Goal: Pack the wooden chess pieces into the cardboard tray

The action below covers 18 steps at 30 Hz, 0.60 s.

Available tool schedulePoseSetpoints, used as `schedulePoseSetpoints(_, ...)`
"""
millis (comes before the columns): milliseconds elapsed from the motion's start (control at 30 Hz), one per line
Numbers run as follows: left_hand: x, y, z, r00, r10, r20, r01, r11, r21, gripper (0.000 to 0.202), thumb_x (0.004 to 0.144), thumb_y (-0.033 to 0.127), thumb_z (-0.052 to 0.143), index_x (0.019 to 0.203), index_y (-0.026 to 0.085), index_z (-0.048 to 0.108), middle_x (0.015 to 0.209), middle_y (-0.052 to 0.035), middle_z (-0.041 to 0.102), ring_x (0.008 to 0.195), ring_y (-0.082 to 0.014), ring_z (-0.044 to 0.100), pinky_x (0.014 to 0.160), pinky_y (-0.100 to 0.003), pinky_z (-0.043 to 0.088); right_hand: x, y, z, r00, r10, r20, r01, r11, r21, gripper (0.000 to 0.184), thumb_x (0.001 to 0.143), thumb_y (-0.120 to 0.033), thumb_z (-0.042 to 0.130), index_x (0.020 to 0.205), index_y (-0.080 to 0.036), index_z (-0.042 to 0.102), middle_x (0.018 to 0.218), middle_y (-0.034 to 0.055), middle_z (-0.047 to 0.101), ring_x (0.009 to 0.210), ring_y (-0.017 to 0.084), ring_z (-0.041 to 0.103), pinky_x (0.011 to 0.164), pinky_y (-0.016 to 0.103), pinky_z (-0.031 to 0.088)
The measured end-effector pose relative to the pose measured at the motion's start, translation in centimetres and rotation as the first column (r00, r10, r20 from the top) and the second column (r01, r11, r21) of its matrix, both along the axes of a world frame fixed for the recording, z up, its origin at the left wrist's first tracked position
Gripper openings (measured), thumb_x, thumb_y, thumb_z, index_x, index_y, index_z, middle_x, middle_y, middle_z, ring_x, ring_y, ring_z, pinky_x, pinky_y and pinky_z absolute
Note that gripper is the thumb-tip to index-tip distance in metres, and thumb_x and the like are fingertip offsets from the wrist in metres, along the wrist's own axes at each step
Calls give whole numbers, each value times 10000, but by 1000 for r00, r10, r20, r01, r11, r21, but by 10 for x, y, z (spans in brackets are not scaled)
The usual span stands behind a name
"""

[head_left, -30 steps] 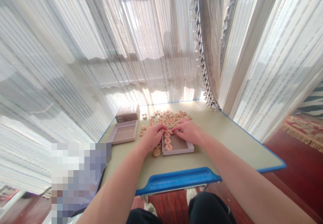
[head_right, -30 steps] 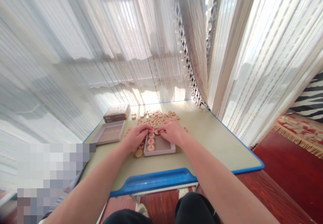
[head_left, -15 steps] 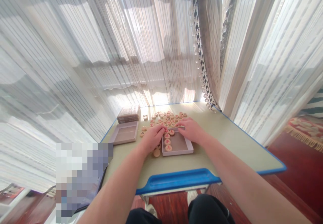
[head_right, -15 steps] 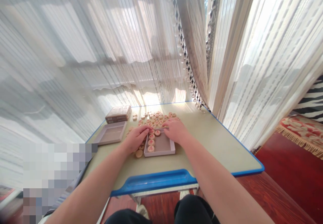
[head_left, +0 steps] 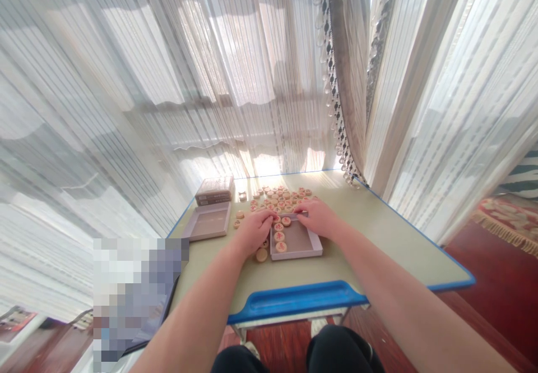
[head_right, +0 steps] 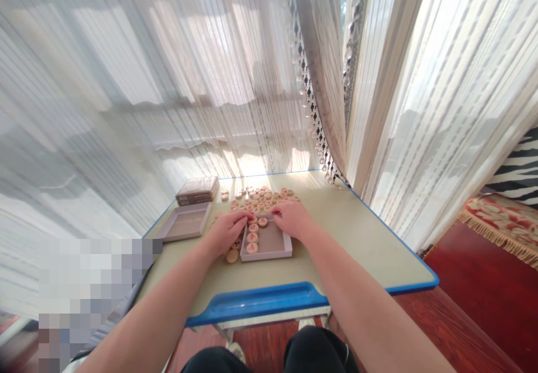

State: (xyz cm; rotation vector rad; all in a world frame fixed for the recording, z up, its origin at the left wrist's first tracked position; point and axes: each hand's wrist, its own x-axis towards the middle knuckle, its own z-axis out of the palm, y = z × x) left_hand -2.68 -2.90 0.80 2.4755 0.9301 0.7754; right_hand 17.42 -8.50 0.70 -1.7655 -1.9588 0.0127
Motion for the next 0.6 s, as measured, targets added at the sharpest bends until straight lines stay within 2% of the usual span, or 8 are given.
schedulePoseSetpoints(233, 0, 1, 0, 994, 106, 32, -107, 993, 54, 297, 832, 252, 381, 937, 208, 655, 937, -30, 682, 895, -189, 598, 830, -305, 459, 4, 3, -2, 999, 32, -33, -32, 999, -22, 300, 773, -119, 447, 904, -216, 698, 939, 25, 683, 948, 198, 543, 880, 316, 402)
schedulePoseSetpoints(367, -2, 6, -4, 984, 175, 28, -176, 981, 79, 336, 822, 185, 343, 947, 188, 655, 962, -53, 677, 920, -196, 596, 835, -322, 459, 5, 3, -3, 997, 52, -57, -55, 998, -44, 287, 756, -120, 464, 883, -219, 702, 917, 16, 688, 923, 191, 559, 861, 313, 419)
schedulePoseSetpoints(500, -2, 9, -7, 981, 194, -7, -193, 977, 87, 361, 807, 156, 331, 959, 188, 656, 956, -55, 679, 918, -198, 596, 843, -327, 458, 3, 4, -3, 996, 29, -82, -27, 999, 23, 275, 806, -273, 485, 985, -203, 682, 1040, 46, 661, 1028, 210, 530, 928, 344, 392)
schedulePoseSetpoints(600, 0, 8, -7, 982, 191, -14, -189, 978, 90, 368, 801, 151, 334, 966, 199, 660, 965, -49, 680, 924, -196, 595, 858, -326, 452, 0, 9, -3, 996, 33, -82, -31, 999, 32, 410, 852, -436, 435, 1149, -213, 608, 1228, 54, 572, 1194, 213, 431, 1039, 371, 282)
